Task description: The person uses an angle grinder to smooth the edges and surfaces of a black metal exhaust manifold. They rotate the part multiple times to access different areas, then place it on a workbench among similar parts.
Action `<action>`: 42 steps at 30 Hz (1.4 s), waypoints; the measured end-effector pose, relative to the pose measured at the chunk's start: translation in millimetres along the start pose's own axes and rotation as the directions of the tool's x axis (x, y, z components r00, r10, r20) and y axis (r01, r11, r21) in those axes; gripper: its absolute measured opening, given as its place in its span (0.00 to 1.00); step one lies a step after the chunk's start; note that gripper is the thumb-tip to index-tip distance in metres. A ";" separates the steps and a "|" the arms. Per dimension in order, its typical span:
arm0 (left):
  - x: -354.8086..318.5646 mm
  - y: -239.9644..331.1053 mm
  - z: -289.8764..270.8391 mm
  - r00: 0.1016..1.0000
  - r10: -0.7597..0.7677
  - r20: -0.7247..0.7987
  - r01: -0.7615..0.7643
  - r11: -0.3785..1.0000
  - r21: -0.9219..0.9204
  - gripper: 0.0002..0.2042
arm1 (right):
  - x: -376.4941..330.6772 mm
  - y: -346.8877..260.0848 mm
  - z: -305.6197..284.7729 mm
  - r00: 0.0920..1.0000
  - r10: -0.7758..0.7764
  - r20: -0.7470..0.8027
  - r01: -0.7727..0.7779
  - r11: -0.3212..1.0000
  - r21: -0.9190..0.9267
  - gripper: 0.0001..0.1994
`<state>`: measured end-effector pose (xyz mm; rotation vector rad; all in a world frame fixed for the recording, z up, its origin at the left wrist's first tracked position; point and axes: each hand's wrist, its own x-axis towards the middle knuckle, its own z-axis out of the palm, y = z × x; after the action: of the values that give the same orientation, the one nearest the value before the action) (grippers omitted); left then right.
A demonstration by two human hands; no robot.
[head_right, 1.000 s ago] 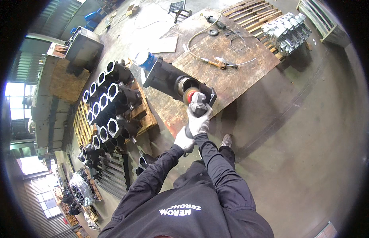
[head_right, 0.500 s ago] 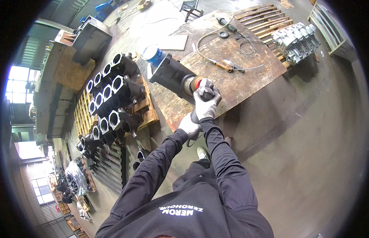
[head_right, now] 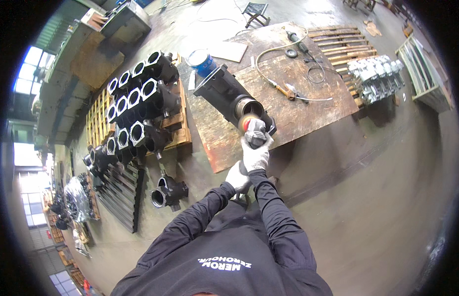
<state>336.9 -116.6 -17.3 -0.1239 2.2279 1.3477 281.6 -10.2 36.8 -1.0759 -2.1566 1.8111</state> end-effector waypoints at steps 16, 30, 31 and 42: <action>5.0 44.5 17.9 0.987 -0.156 0.036 0.150 0.981 0.126 0.36 | 39.9 33.3 -16.7 0.999 0.010 -0.032 -0.010 1.000 0.007 0.43; 1.3 -21.8 -77.7 0.957 -0.018 0.291 -0.052 0.972 0.229 0.36 | -32.8 40.5 64.4 0.951 -0.019 -0.308 0.053 0.993 0.104 0.42; 0.6 -28.1 -87.2 0.948 -0.019 0.317 -0.057 0.972 0.227 0.36 | -38.0 36.8 77.9 0.944 -0.002 -0.330 0.044 0.992 0.121 0.41; -2.8 32.6 -101.2 0.894 0.188 0.406 -0.135 0.979 -0.155 0.28 | -45.0 -57.3 54.6 0.893 -0.233 -0.385 0.163 0.965 -0.206 0.43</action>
<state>288.8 -186.5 46.8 0.2918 1.8237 1.4405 261.8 -82.4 88.6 -1.0992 -2.0948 1.2054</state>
